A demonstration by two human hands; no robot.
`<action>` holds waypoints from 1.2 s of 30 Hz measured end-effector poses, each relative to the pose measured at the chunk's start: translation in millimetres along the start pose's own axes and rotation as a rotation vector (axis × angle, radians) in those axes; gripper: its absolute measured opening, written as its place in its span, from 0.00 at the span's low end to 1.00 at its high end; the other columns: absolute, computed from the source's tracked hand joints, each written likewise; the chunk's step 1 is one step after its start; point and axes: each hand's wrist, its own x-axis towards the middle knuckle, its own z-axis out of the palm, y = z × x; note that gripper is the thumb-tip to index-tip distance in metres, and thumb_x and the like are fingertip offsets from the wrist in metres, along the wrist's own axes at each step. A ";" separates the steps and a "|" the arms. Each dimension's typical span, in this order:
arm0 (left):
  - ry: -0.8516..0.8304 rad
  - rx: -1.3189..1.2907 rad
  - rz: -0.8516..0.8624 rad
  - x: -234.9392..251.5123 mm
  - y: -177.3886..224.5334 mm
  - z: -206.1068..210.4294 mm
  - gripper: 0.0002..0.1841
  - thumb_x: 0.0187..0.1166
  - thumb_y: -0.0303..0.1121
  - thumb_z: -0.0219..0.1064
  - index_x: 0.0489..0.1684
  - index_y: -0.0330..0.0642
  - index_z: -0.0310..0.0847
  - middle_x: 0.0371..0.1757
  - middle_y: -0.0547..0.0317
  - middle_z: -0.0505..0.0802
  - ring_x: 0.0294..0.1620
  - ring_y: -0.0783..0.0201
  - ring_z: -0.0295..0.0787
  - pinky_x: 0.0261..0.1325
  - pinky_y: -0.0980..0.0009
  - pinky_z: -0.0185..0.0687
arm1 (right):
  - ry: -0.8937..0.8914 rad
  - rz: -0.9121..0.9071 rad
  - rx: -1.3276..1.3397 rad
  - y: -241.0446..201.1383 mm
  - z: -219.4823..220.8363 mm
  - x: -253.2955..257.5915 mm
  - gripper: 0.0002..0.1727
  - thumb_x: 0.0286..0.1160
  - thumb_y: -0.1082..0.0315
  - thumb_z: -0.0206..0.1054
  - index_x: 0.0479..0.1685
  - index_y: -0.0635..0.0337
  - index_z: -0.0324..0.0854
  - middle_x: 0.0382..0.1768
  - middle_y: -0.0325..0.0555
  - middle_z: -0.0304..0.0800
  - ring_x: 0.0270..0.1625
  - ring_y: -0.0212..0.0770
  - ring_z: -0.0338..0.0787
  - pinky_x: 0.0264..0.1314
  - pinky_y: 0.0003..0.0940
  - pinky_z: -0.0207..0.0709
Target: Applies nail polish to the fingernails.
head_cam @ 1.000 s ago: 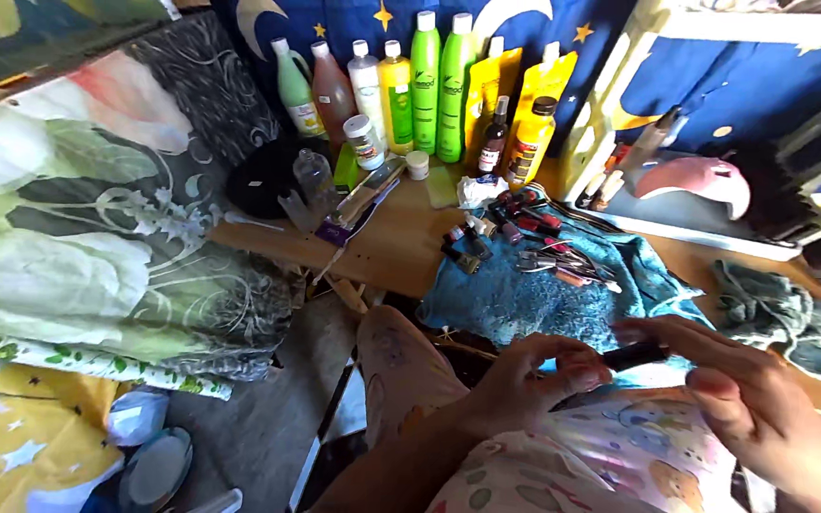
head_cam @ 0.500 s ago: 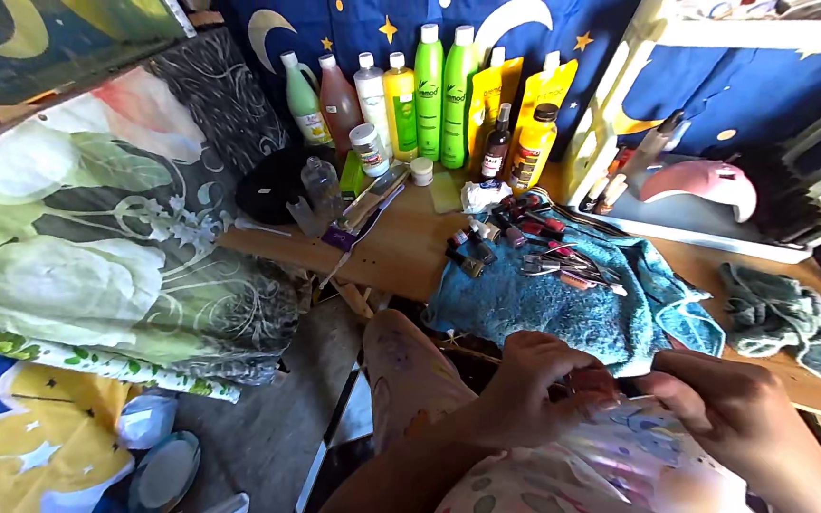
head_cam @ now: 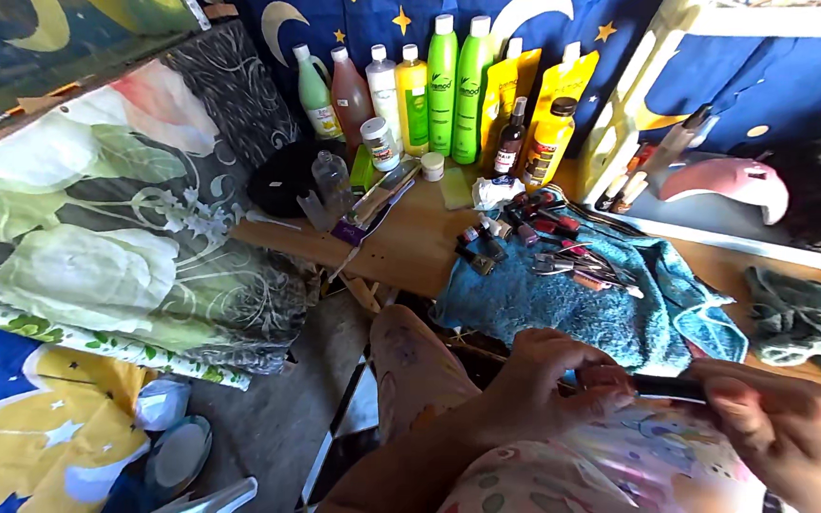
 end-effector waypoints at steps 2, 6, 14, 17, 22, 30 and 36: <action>-0.012 -0.170 -0.078 0.0 1.9 -1.8 0.15 0.83 0.34 0.67 0.51 0.28 0.87 0.45 0.49 0.93 0.52 0.64 0.87 0.66 0.64 0.77 | -0.079 -0.059 0.113 -2.8 -8.0 6.1 0.40 0.91 0.36 0.40 0.56 0.65 0.86 0.48 0.54 0.93 0.47 0.32 0.90 0.52 0.28 0.85; -0.044 -0.383 -0.205 0.3 5.0 -5.4 0.14 0.86 0.31 0.63 0.55 0.25 0.83 0.47 0.50 0.92 0.49 0.69 0.89 0.60 0.69 0.84 | -0.141 -0.061 0.182 -8.0 -9.7 9.7 0.13 0.80 0.62 0.70 0.57 0.57 0.87 0.56 0.45 0.89 0.62 0.31 0.87 0.66 0.25 0.82; 0.000 -0.125 -0.068 3.5 6.4 -5.4 0.15 0.81 0.35 0.69 0.48 0.28 0.87 0.41 0.51 0.93 0.48 0.66 0.88 0.63 0.65 0.78 | -0.017 -0.042 -0.008 -1.6 -4.3 6.9 0.40 0.90 0.36 0.45 0.39 0.67 0.86 0.31 0.53 0.90 0.33 0.31 0.88 0.37 0.26 0.81; -0.054 -0.430 -0.270 6.8 9.9 -11.8 0.16 0.88 0.34 0.59 0.52 0.26 0.82 0.43 0.54 0.92 0.44 0.72 0.88 0.54 0.71 0.85 | -0.096 -0.152 0.027 -6.4 -10.9 13.7 0.29 0.86 0.45 0.61 0.69 0.61 0.82 0.61 0.56 0.88 0.61 0.37 0.87 0.68 0.30 0.80; -0.089 -0.453 -0.321 8.4 9.1 -10.2 0.15 0.89 0.36 0.58 0.51 0.29 0.82 0.40 0.59 0.91 0.39 0.75 0.85 0.47 0.75 0.82 | 0.035 -0.193 -0.231 -10.7 14.0 4.9 0.20 0.91 0.53 0.54 0.50 0.60 0.83 0.37 0.51 0.87 0.44 0.43 0.86 0.51 0.32 0.81; -0.162 0.464 0.154 0.9 -0.7 -7.2 0.11 0.79 0.38 0.70 0.49 0.40 0.86 0.44 0.54 0.91 0.60 0.52 0.84 0.71 0.57 0.74 | -0.110 0.161 0.012 5.5 41.3 -21.3 0.31 0.94 0.47 0.43 0.30 0.56 0.81 0.21 0.37 0.79 0.23 0.28 0.79 0.25 0.26 0.73; -0.201 0.237 0.147 -9.1 -10.6 1.4 0.11 0.81 0.35 0.66 0.46 0.35 0.85 0.41 0.52 0.91 0.50 0.57 0.87 0.65 0.61 0.77 | -0.139 0.550 0.504 -7.3 46.0 -39.0 0.27 0.93 0.48 0.48 0.24 0.46 0.83 0.15 0.23 0.76 0.17 0.17 0.72 0.20 0.17 0.68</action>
